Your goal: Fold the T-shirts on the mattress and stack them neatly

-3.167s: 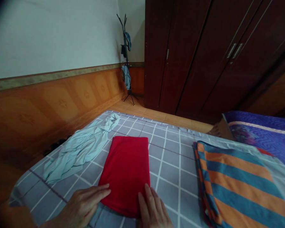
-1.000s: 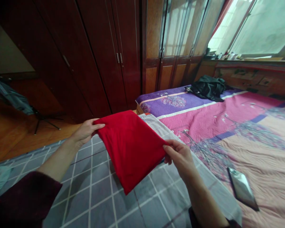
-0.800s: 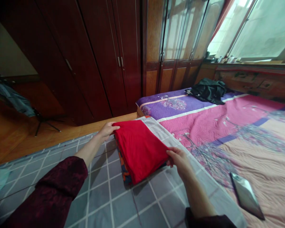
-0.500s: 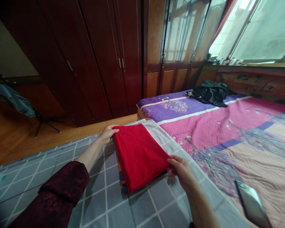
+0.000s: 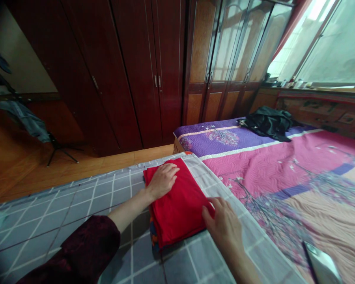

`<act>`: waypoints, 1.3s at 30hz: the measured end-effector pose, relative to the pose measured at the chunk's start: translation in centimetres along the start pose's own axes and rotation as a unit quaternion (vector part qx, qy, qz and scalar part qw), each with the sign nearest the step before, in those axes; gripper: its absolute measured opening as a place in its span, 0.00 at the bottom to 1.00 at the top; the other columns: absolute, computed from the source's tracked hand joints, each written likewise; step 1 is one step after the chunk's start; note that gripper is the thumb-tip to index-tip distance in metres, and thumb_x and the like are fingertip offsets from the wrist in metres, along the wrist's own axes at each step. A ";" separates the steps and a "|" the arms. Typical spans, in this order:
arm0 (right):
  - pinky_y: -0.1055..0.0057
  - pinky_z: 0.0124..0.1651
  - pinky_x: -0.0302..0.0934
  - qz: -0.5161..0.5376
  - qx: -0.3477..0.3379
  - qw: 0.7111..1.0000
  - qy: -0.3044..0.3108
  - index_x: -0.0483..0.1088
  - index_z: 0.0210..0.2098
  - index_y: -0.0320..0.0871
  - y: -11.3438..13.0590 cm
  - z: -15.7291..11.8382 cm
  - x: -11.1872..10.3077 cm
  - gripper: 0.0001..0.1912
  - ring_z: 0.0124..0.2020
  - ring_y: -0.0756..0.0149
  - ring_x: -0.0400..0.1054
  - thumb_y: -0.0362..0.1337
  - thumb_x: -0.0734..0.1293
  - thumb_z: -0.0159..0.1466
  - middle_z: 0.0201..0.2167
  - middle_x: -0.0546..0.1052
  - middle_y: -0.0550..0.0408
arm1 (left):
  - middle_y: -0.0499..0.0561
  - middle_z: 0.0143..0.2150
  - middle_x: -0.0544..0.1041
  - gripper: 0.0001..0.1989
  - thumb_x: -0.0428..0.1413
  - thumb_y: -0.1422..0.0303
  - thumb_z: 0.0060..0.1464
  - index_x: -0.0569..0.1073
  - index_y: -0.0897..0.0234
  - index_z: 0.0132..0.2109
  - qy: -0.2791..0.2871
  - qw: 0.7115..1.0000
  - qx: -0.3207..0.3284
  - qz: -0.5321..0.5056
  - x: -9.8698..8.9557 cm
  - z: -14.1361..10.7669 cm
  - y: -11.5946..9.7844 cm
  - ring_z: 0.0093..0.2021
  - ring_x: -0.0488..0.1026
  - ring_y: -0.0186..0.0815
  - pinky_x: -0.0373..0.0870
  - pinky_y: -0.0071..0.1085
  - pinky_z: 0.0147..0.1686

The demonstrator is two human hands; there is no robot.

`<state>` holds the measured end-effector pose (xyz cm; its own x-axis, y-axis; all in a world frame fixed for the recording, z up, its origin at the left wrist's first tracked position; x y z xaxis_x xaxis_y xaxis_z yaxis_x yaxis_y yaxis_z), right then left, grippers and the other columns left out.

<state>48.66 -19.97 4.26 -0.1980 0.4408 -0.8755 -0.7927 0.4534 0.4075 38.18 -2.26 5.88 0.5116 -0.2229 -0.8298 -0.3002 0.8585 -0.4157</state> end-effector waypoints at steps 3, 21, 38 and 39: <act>0.58 0.58 0.56 -0.023 -0.164 0.986 -0.022 0.70 0.50 0.38 6.5 -0.1 1.5 0.21 0.56 0.55 0.62 0.43 0.58 0.63 0.54 0.70 0.43 | 0.53 0.62 0.65 0.20 0.47 0.69 0.60 0.66 0.64 0.58 0.079 0.995 0.060 0.025 3.8 -0.4 -2.4 0.64 0.54 0.39 0.42 0.39 0.65; 0.46 0.63 0.44 -0.124 -0.136 0.982 0.041 0.56 0.62 0.31 7.5 -0.7 8.6 0.42 0.65 0.41 0.43 0.60 0.54 0.62 0.64 0.54 0.33 | 0.54 0.60 0.67 0.19 0.48 0.70 0.60 0.66 0.61 0.57 -0.021 0.996 -0.068 0.058 1.5 3.1 5.2 0.61 0.60 0.38 0.50 0.40 0.63; 0.47 0.63 0.44 -0.115 -0.145 0.983 0.012 0.57 0.62 0.33 7.5 -1.0 8.2 0.41 0.65 0.43 0.44 0.60 0.53 0.63 0.64 0.55 0.35 | 0.49 0.34 0.76 0.06 0.56 0.78 0.49 0.73 0.64 0.28 -0.075 0.990 -0.055 -0.107 3.8 4.3 6.1 0.40 0.73 0.36 0.66 0.33 0.47; 0.47 0.63 0.44 -0.114 -0.144 0.983 0.012 0.57 0.62 0.33 7.5 -1.0 8.2 0.41 0.65 0.43 0.44 0.60 0.53 0.63 0.64 0.55 0.35 | 0.49 0.33 0.76 0.07 0.56 0.79 0.49 0.72 0.64 0.26 -0.080 0.989 -0.061 -0.111 3.9 4.3 6.2 0.39 0.72 0.35 0.66 0.32 0.46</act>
<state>40.56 -13.72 -0.13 -0.0058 0.3335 -0.9427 -0.9479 0.2984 0.1113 41.79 4.18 1.73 0.6933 -0.3163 -0.6475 -0.2558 0.7320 -0.6314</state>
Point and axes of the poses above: each hand's wrist, its own z-axis towards the middle knuckle, its own x-axis out of the palm, y = z × x, the point moved 10 cm from there along z, towards the middle knuckle
